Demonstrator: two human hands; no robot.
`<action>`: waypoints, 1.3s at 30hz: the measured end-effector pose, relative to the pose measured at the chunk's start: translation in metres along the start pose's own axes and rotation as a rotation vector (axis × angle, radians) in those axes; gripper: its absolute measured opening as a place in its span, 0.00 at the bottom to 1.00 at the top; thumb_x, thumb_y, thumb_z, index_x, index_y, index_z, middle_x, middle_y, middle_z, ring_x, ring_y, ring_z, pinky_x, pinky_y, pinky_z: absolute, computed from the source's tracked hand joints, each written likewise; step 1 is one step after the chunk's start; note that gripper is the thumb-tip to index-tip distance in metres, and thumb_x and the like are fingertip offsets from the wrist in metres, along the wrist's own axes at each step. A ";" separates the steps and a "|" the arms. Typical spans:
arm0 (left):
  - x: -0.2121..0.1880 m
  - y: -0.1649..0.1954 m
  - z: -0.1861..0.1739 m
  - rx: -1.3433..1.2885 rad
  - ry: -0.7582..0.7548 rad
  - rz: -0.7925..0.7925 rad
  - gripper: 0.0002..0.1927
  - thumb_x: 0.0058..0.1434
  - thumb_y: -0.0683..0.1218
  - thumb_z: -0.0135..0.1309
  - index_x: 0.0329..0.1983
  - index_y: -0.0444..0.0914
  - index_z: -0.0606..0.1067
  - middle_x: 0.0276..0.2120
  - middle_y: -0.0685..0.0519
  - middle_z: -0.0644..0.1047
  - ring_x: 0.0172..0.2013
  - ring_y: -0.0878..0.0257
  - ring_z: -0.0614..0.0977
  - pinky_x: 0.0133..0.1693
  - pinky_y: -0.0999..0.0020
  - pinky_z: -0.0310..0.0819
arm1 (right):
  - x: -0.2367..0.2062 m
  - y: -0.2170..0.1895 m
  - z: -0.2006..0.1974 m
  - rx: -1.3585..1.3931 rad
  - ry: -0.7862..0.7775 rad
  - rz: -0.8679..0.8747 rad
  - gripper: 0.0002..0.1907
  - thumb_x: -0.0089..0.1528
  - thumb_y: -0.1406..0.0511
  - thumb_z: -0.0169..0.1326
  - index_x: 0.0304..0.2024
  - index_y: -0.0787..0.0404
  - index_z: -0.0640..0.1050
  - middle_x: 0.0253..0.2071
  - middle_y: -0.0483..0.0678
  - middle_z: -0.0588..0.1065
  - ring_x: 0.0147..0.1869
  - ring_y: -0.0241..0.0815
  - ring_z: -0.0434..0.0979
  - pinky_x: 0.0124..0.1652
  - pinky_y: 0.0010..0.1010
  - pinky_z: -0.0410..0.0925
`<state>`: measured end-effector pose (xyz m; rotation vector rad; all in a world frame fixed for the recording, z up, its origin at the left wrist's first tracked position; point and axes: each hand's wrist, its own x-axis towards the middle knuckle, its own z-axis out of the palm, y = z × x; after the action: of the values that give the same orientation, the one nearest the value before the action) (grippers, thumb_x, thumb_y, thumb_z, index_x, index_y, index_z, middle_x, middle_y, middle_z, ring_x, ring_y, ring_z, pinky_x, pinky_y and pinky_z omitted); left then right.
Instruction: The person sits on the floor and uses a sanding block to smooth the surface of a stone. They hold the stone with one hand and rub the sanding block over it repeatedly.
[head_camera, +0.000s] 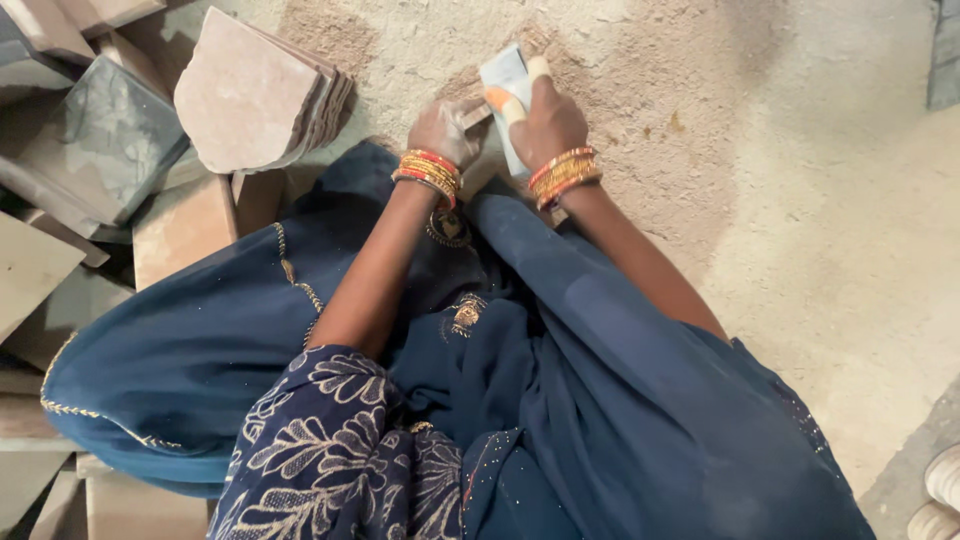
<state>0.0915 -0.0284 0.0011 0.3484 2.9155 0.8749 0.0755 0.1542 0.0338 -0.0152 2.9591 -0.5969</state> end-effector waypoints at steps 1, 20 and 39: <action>-0.001 0.001 0.000 0.011 -0.022 -0.047 0.15 0.60 0.49 0.56 0.50 0.53 0.82 0.34 0.45 0.82 0.33 0.43 0.83 0.35 0.49 0.79 | -0.007 0.000 -0.001 0.013 -0.006 0.005 0.17 0.54 0.68 0.57 0.44 0.68 0.72 0.28 0.66 0.76 0.33 0.69 0.78 0.33 0.57 0.70; 0.000 0.013 -0.017 -0.131 -0.024 -0.132 0.13 0.58 0.50 0.57 0.46 0.52 0.83 0.36 0.46 0.83 0.36 0.44 0.83 0.37 0.49 0.79 | -0.045 -0.013 -0.030 0.337 0.028 0.064 0.26 0.64 0.55 0.60 0.49 0.71 0.72 0.36 0.65 0.79 0.39 0.63 0.83 0.38 0.47 0.74; -0.008 0.031 -0.023 -0.088 -0.108 -0.207 0.17 0.55 0.56 0.60 0.45 0.45 0.80 0.36 0.42 0.81 0.40 0.42 0.82 0.40 0.47 0.78 | -0.002 -0.049 -0.035 0.510 -0.052 0.165 0.26 0.64 0.53 0.64 0.50 0.67 0.73 0.40 0.55 0.81 0.37 0.45 0.84 0.33 0.34 0.77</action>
<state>0.1022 -0.0179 0.0373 0.0823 2.7420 0.9183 0.0729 0.1228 0.0852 0.2517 2.6352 -1.2745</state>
